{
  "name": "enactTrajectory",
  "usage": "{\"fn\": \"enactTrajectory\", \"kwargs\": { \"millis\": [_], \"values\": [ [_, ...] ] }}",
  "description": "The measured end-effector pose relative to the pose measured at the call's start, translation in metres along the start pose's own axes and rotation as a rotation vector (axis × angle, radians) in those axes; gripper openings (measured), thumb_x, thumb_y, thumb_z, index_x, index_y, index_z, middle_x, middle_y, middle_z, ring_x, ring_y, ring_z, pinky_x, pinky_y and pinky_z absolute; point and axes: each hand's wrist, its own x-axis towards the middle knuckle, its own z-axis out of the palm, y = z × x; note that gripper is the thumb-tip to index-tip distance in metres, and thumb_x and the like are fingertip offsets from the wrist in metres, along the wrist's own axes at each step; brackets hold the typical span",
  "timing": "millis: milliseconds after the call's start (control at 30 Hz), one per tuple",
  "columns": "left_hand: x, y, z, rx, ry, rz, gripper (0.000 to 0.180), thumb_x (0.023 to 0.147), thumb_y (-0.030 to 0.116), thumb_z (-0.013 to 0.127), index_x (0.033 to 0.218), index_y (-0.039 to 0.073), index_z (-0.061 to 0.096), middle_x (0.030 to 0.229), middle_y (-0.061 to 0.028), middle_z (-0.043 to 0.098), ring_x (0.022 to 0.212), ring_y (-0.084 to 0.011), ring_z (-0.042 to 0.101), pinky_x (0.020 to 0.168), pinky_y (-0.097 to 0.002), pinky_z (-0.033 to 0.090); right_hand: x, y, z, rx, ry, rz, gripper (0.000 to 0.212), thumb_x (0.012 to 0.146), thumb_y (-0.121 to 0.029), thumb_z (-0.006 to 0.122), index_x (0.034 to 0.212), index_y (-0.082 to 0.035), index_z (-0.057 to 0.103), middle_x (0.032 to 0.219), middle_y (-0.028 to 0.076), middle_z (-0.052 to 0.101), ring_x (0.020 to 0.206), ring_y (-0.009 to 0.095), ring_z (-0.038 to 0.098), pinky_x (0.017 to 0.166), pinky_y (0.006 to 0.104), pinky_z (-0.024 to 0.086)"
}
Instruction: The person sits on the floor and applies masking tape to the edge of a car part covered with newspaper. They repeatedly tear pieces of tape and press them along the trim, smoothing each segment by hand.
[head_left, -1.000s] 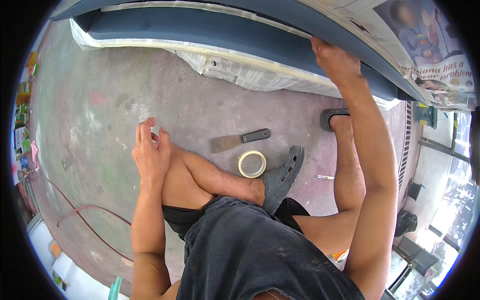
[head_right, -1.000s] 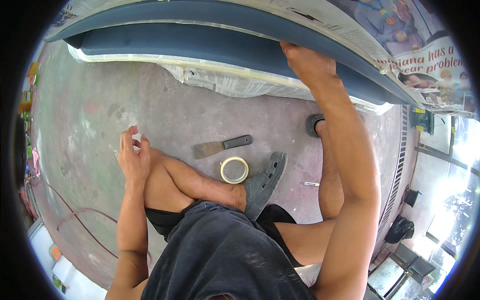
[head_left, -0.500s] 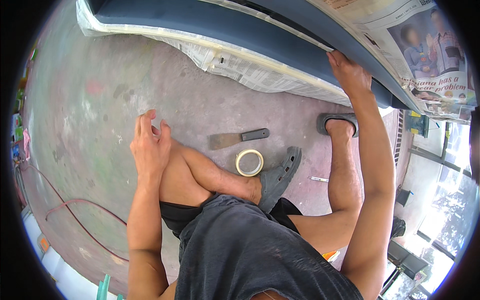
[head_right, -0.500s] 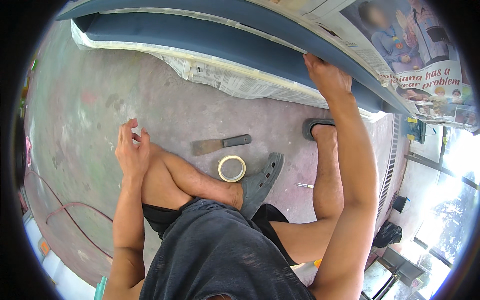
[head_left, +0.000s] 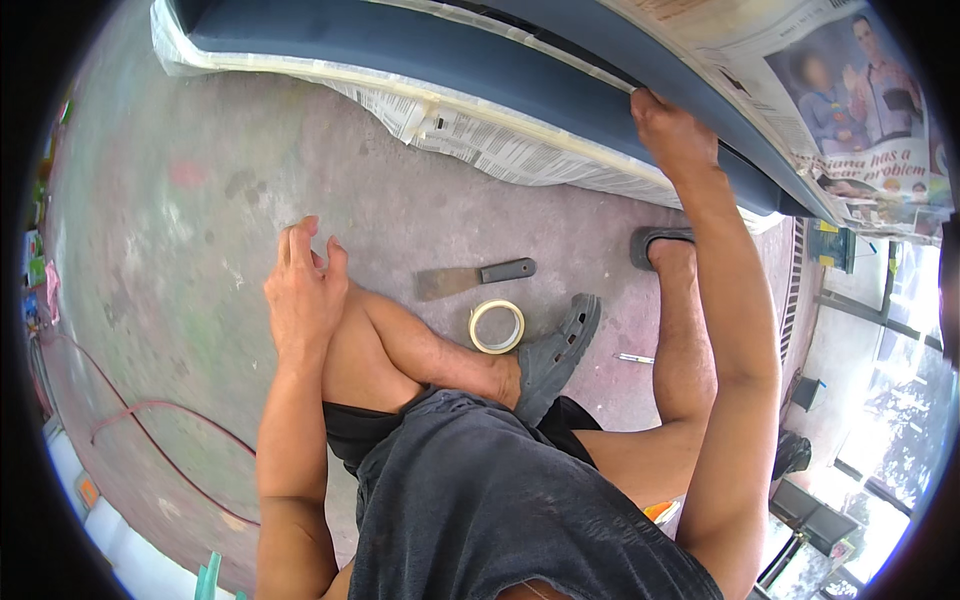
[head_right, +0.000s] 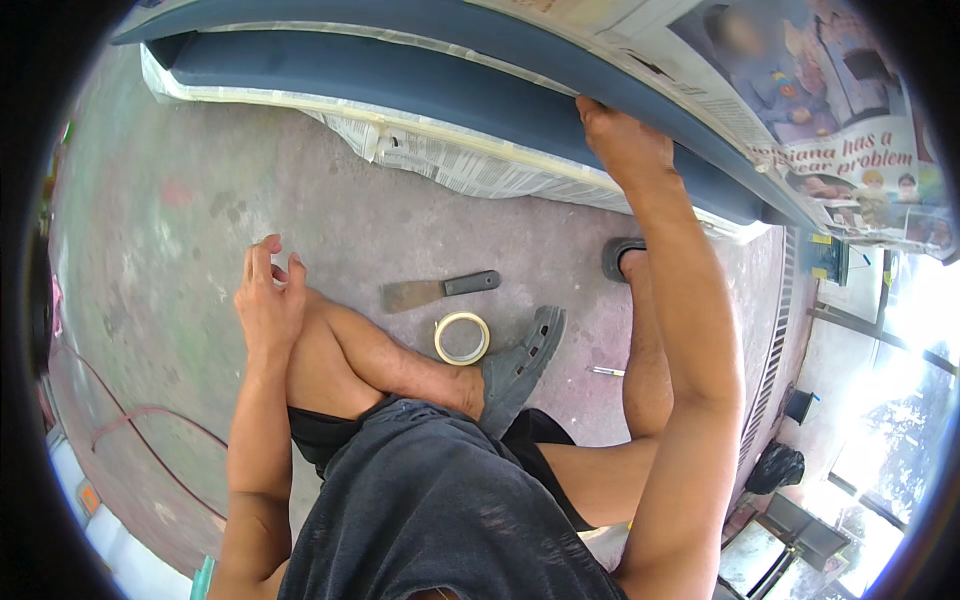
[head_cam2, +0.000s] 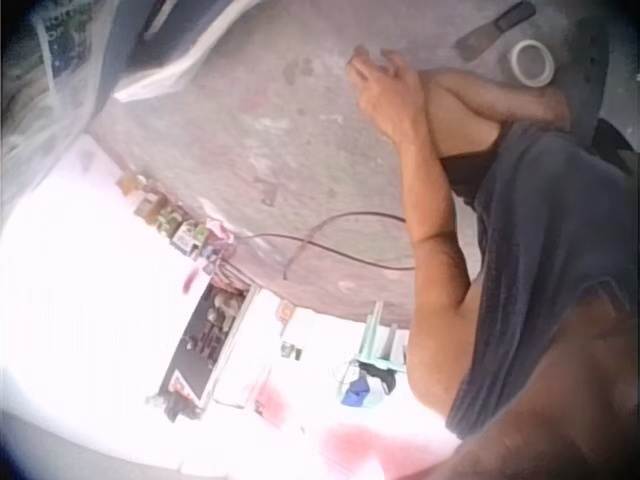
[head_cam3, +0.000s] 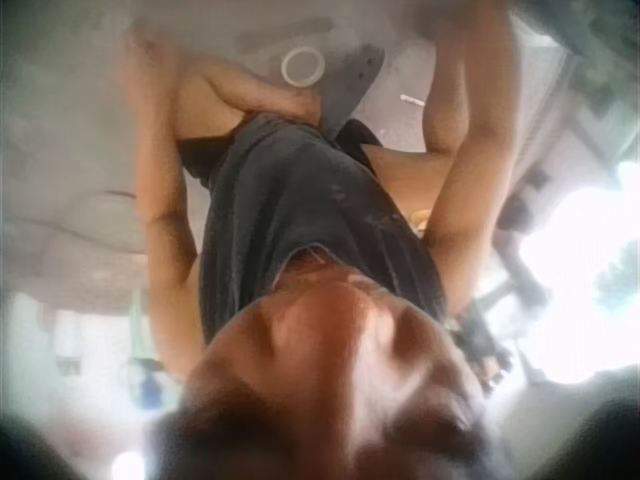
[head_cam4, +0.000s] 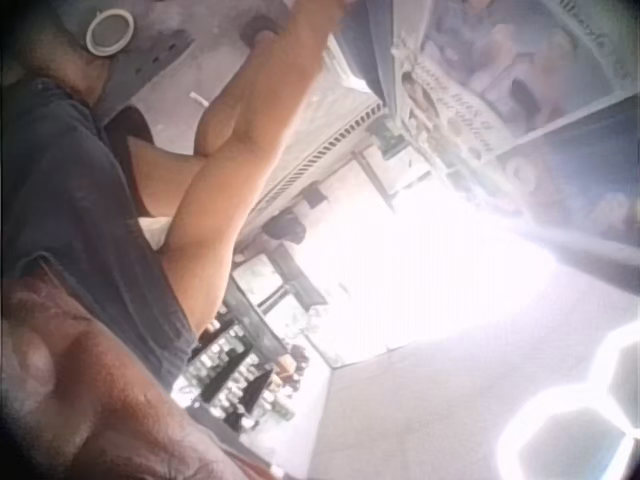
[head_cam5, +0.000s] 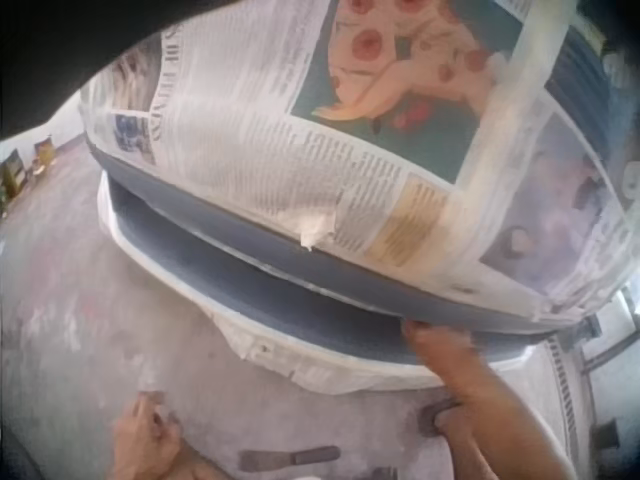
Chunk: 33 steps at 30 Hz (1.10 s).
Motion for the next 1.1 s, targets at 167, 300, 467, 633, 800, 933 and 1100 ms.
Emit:
{"fn": "enactTrajectory", "kwargs": {
  "millis": [167, 300, 467, 633, 800, 933, 1100],
  "values": [
    [0.0, -0.005, -0.006, -0.115, 0.0, -0.086, 0.031, 0.095, 0.012, 0.067, 0.125, 0.003, 0.064, 0.111, -0.0096, 0.068, 0.076, -0.0196, 0.067, 0.068, -0.0352, 0.054, 0.009, -0.03, -0.022, 0.166, 0.29, 0.209, 0.026, 0.091, -0.027, 0.08, 0.074, -0.008, 0.072, 0.07, 0.005, 0.066, 0.062, 0.026, 0.066, 0.059, 0.0385, 0.053],
    [0.013, -0.056, -0.011, -0.657, 0.118, -0.592, 0.035, 0.099, 0.017, 0.066, 0.13, 0.001, 0.062, 0.116, -0.0062, 0.066, 0.088, -0.0159, 0.065, 0.074, -0.0335, 0.05, -0.036, -0.039, -0.038, 0.993, 0.136, 1.311, 0.014, 0.097, -0.019, 0.072, 0.106, -0.008, 0.075, 0.077, 0.003, 0.062, 0.055, 0.016, 0.053, 0.058, 0.0351, 0.05],
    [-0.027, -0.236, 0.018, 0.022, 0.35, -0.678, 0.056, 0.102, 0.047, 0.06, 0.141, 0.008, 0.056, 0.136, -0.0134, 0.06, 0.123, -0.0281, 0.057, 0.101, -0.0467, 0.044, -0.053, -0.035, -0.053, 2.008, 0.716, 1.789, 0.016, 0.102, -0.017, 0.059, 0.108, -0.003, 0.062, 0.067, -0.001, 0.043, 0.051, 0.012, 0.034, 0.08, 0.0416, 0.052],
    [-0.066, -0.245, 0.055, 0.565, 0.299, -0.781, 0.073, 0.105, 0.069, 0.04, 0.154, 0.016, 0.045, 0.158, -0.0089, 0.046, 0.148, -0.0279, 0.04, 0.111, -0.058, 0.035, -0.041, -0.028, -0.037, 2.153, 1.095, 1.748, 0.027, 0.107, -0.025, 0.044, 0.099, -0.004, 0.057, 0.064, 0.0, 0.039, 0.051, 0.014, 0.033, 0.112, 0.0631, 0.041],
    [-0.061, -0.226, 0.052, 0.651, 0.199, -0.799, 0.071, 0.107, 0.067, 0.036, 0.158, 0.018, 0.041, 0.162, -0.0057, 0.042, 0.151, -0.0233, 0.037, 0.113, -0.0563, 0.033, -0.032, -0.015, -0.026, 1.996, 1.207, 1.788, 0.041, 0.11, -0.033, 0.034, 0.082, -0.009, 0.053, 0.06, 0.0, 0.039, 0.049, 0.015, 0.032, 0.116, 0.0681, 0.036],
    [-0.06, -0.225, 0.049, 0.66, 0.187, -0.818, 0.07, 0.108, 0.066, 0.035, 0.158, 0.018, 0.04, 0.163, -0.0057, 0.042, 0.151, -0.0234, 0.037, 0.114, -0.0559, 0.032, -0.021, -0.017, -0.025, 2.048, 1.157, 1.721, 0.048, 0.11, -0.039, 0.031, 0.078, -0.011, 0.052, 0.057, -0.001, 0.04, 0.047, 0.015, 0.033, 0.117, 0.0702, 0.033],
    [-0.059, -0.223, 0.05, 0.67, 0.179, -0.821, 0.069, 0.108, 0.065, 0.035, 0.159, 0.019, 0.04, 0.163, -0.0056, 0.042, 0.151, -0.0233, 0.037, 0.114, -0.0553, 0.032, -0.014, -0.018, -0.023, 2.017, 1.165, 1.724, 0.05, 0.111, -0.043, 0.031, 0.083, -0.011, 0.057, 0.057, -0.003, 0.039, 0.047, 0.014, 0.035, 0.116, 0.0703, 0.031]
  ]
}}
